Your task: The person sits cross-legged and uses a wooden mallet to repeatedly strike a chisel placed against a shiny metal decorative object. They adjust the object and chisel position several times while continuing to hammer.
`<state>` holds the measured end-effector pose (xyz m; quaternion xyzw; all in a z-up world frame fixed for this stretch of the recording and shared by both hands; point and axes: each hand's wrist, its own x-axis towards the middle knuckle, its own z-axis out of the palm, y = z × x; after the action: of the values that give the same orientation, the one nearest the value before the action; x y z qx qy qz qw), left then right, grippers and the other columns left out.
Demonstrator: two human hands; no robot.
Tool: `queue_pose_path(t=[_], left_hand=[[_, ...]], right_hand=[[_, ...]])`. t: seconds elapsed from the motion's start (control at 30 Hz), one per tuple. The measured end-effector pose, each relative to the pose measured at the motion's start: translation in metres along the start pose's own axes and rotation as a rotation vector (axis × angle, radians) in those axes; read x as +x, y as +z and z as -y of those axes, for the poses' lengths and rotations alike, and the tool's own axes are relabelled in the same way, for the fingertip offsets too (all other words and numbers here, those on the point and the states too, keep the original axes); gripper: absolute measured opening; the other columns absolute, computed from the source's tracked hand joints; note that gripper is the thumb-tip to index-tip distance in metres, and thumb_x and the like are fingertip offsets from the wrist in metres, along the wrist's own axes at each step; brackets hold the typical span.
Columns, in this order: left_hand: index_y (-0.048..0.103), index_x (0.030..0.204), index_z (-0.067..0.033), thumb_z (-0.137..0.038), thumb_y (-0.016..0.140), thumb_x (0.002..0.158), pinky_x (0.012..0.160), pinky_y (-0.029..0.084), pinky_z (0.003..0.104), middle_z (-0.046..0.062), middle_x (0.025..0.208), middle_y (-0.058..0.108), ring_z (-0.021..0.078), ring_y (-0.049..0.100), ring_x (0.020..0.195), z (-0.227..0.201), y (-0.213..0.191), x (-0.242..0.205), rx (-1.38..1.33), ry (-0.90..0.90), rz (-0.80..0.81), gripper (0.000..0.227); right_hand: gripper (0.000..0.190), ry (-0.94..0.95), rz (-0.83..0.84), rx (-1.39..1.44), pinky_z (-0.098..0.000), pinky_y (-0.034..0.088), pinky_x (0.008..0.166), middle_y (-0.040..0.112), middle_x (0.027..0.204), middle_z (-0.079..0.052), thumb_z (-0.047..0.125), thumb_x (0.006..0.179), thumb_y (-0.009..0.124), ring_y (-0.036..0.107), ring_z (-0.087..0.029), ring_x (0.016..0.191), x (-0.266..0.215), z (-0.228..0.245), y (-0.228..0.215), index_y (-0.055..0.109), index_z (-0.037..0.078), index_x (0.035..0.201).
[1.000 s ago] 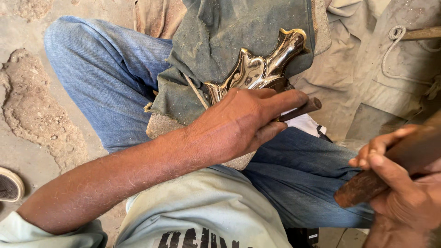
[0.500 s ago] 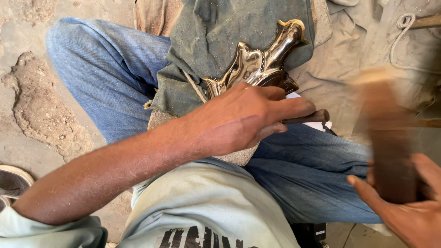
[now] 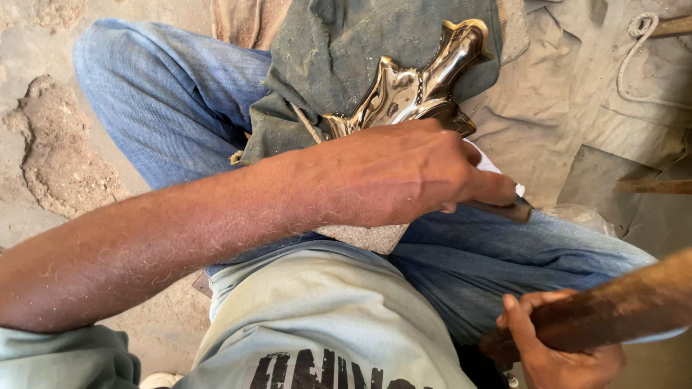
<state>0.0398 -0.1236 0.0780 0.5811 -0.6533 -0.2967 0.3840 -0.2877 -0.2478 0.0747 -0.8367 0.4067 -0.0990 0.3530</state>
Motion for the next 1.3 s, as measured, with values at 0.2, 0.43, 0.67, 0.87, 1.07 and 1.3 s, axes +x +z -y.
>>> queue_pose_path(t=[0.2, 0.43, 0.67, 0.87, 1.07, 1.3], left_hand=[[0.067, 0.127, -0.0151, -0.009, 0.059, 0.093, 0.064, 0.057, 0.047, 0.014, 0.079, 0.072, 0.0323, 0.074, 0.076, 0.002, -0.004, 0.008, 0.12, 0.124, 0.084, 0.035], [0.071, 0.124, -0.0186, -0.01, 0.056, 0.094, 0.062, 0.057, 0.046, 0.014, 0.077, 0.072, 0.032, 0.073, 0.073, 0.005, -0.001, 0.005, 0.13, 0.21, 0.053, 0.035], [0.063, 0.13, -0.0081, -0.009, 0.078, 0.085, 0.072, 0.058, 0.044, 0.012, 0.095, 0.076, 0.0303, 0.076, 0.085, 0.011, -0.011, -0.002, -0.096, 0.21, -0.166, 0.047], [0.061, 0.128, -0.0076, -0.011, 0.082, 0.083, 0.076, 0.058, 0.045, 0.011, 0.09, 0.078, 0.0302, 0.077, 0.09, 0.016, -0.007, 0.009, -0.116, -0.047, -0.086, 0.049], [0.063, 0.13, -0.0102, -0.008, 0.082, 0.077, 0.073, 0.061, 0.042, 0.015, 0.096, 0.077, 0.0306, 0.077, 0.09, 0.02, 0.005, 0.027, -0.012, -0.023, -0.05, 0.056], [0.062, 0.136, -0.0154, -0.003, 0.073, 0.084, 0.072, 0.062, 0.039, 0.013, 0.102, 0.077, 0.0251, 0.077, 0.09, 0.019, 0.003, 0.033, -0.037, -0.113, 0.115, 0.055]], right_hand=[[0.033, 0.026, -0.121, -0.023, -0.0275, 0.057, 0.067, 0.067, 0.074, -0.005, 0.005, 0.074, 0.09, 0.065, -0.012, 0.063, -0.029, -0.011, 0.021, 0.063, 0.002, 0.092], [0.019, 0.179, 0.19, -0.101, -0.027, 0.059, 0.075, 0.063, 0.065, -0.002, 0.004, 0.092, 0.078, 0.068, -0.01, 0.07, -0.043, -0.026, 0.021, 0.064, 0.002, 0.105], [0.047, 0.261, 0.106, 0.391, -0.036, 0.057, 0.068, 0.066, 0.084, -0.014, -0.009, 0.077, 0.08, 0.065, -0.021, 0.072, -0.033, -0.022, 0.028, 0.059, -0.004, 0.119], [0.056, 0.03, 0.025, 0.789, -0.0385, 0.061, 0.083, 0.064, 0.092, -0.016, -0.012, 0.086, 0.072, 0.068, -0.022, 0.082, -0.005, -0.003, 0.006, 0.049, -0.001, 0.137], [0.069, 0.172, 0.217, 0.469, -0.035, 0.06, 0.075, 0.067, 0.087, -0.012, -0.01, 0.079, 0.074, 0.07, -0.018, 0.076, 0.011, 0.009, -0.001, 0.045, -0.002, 0.141], [0.069, 0.142, 0.165, 0.17, -0.0301, 0.057, 0.075, 0.068, 0.083, -0.009, -0.007, 0.073, 0.081, 0.067, -0.014, 0.077, 0.004, 0.005, 0.004, 0.049, -0.007, 0.134]])
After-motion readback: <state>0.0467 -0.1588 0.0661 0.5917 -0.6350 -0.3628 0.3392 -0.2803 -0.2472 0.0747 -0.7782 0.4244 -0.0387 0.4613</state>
